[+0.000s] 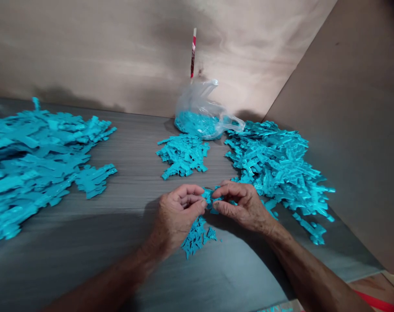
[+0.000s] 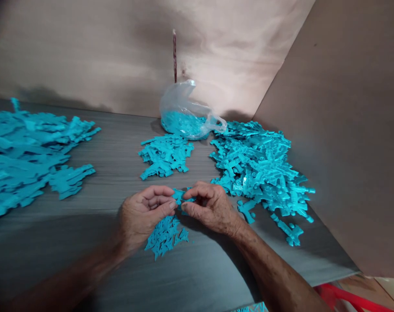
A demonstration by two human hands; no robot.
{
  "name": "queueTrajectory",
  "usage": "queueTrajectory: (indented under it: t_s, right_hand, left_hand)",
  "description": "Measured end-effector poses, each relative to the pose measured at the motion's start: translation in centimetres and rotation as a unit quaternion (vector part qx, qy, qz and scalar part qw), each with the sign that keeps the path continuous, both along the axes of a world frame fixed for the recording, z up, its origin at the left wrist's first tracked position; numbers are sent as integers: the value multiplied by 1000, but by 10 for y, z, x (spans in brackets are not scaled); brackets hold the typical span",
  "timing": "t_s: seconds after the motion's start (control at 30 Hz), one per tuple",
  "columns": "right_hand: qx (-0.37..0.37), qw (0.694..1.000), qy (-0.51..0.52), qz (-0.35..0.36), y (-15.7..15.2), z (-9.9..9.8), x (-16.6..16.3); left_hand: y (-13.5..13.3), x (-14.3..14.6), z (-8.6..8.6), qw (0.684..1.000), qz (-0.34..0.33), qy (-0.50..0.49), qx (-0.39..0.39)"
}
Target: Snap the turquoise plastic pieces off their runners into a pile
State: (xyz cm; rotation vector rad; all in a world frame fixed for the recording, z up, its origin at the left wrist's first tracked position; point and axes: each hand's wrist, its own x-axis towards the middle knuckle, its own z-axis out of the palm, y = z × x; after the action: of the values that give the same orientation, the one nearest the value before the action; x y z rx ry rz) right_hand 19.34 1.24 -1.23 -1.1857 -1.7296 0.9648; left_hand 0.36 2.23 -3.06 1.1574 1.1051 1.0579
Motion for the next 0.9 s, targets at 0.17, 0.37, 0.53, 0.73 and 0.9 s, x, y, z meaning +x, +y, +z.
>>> queueTrajectory:
  t_s: [0.17, 0.37, 0.53, 0.73, 0.9]
  right_hand:
    - [21, 1000, -18, 8, -1, 0, -1]
    - [68, 997, -30, -7, -2, -5, -4]
    - [187, 982, -35, -17, -2, -9, -6]
    - [219, 975, -41, 22, -2, -7, -7]
    - [40, 997, 59, 14, -4, -7, -6]
  left_hand:
    - [-2, 2, 0, 1000, 3, -7, 3]
    - [-2, 3, 10, 1000, 15, -20, -17]
    - [-3, 1, 19, 995, -28, -41, -84]
    - [-4, 0, 23, 986, -60, -74, -135]
    - [-1, -1, 23, 995, -10, -27, -93]
